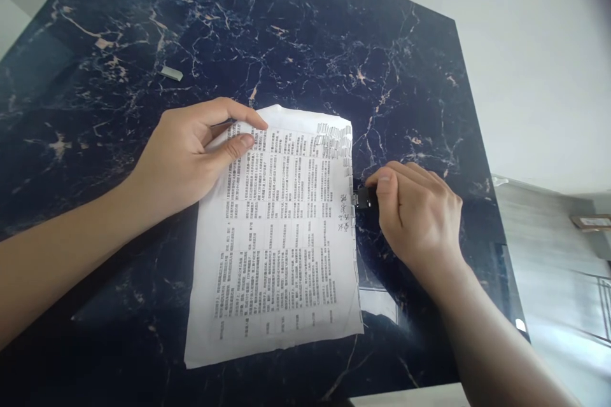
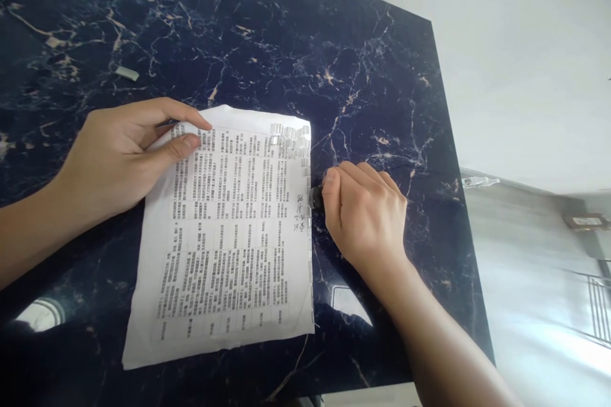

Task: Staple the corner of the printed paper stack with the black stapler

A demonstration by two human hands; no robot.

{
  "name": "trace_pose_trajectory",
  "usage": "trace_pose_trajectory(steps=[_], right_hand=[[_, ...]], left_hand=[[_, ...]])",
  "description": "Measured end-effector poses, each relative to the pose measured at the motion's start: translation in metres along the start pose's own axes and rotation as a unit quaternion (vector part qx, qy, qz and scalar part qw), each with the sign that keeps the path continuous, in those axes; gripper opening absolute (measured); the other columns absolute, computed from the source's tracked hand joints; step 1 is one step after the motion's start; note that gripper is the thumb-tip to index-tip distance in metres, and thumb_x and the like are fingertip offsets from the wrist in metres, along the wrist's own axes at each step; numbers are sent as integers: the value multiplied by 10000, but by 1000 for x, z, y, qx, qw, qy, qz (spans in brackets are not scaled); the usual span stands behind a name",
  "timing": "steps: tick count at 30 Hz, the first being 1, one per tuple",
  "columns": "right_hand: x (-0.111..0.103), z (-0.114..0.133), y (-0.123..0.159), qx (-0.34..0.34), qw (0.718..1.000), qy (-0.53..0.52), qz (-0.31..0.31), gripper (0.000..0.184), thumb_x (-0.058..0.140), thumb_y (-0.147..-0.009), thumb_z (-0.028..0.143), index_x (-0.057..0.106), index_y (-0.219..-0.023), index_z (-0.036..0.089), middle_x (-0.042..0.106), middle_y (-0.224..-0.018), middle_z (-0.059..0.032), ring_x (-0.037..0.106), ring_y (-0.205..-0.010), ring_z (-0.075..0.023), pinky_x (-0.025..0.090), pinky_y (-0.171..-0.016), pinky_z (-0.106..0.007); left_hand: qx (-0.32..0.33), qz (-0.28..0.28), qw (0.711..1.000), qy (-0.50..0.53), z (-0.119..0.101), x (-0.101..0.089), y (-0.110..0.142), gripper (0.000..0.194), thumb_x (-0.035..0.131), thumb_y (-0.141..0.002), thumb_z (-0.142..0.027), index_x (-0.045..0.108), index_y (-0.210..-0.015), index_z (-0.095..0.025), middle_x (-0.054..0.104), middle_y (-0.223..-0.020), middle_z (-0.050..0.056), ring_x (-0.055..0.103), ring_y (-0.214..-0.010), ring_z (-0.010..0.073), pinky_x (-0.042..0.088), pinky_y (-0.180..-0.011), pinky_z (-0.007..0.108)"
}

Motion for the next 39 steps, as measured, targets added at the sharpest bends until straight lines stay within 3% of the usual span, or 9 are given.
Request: trace_pose_trajectory(steps=[16, 22, 28, 34, 36, 39], right_hand=[[3, 12, -3, -52, 994, 91, 21, 450, 359, -1108, 276, 604, -739, 201, 613, -744, -63, 485, -716, -201, 270, -653, -369], [-5, -10, -4, 9, 999, -36, 1, 483, 288, -1126, 277, 591, -754, 219, 603, -698, -51, 534, -683, -191, 347, -625, -354], [-13, -42, -7, 73, 996, -48, -7, 499, 278, -1126, 366, 636, -801, 241, 641, -745, -90, 617, -752, -247, 404, -651, -397], [-8, -57, -12, 82, 995, -59, -1, 531, 249, -1128, 434, 656, -842, 250, 651, -744, -90, 643, -800, -263, 443, -713, -413], [-8, -57, -12, 88, 994, -58, -2, 535, 250, -1128, 441, 658, -843, 247, 654, -747, -94, 638, -791, -262, 441, -715, -414], [-9, -60, -12, 105, 993, -47, -6, 541, 252, -1128, 447, 657, -834, 244, 650, -743, -97, 625, -772, -266, 434, -715, -421]], left_hand=[[19, 11, 1000, 2, -2, 0, -1, 265, 648, -993, -541, 736, -1135, -335, 768, -1122, -37, 739, -1122, 253, 622, -992, 388], [20, 16, 1000, -6, 0, -1, -1, 240, 625, -1003, -505, 726, -1145, -340, 767, -1133, -44, 743, -1112, 249, 611, -984, 390], [9, 12, 1000, -7, 0, -1, -1, 216, 660, -985, -463, 740, -1139, -334, 769, -1104, -59, 749, -1053, 245, 596, -971, 404], [2, 13, 1000, 0, 1, -1, 1, 201, 697, -985, -381, 754, -1160, -301, 773, -1113, -36, 745, -1011, 245, 592, -936, 437], [-3, 14, 1000, -27, 1, -1, 2, 236, 690, -988, -405, 753, -1198, -315, 775, -1164, -30, 744, -1054, 279, 596, -915, 459], [28, 18, 997, -64, -3, -1, 3, 271, 664, -1007, -404, 730, -1259, -329, 717, -1368, -28, 691, -1228, 318, 560, -1049, 526]])
Point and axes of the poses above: each hand's wrist, its own y-axis away from the middle knuckle, its own x-axis out of the palm, z = x × y, the point moved 3 cm from there along -y, towards the middle knuckle
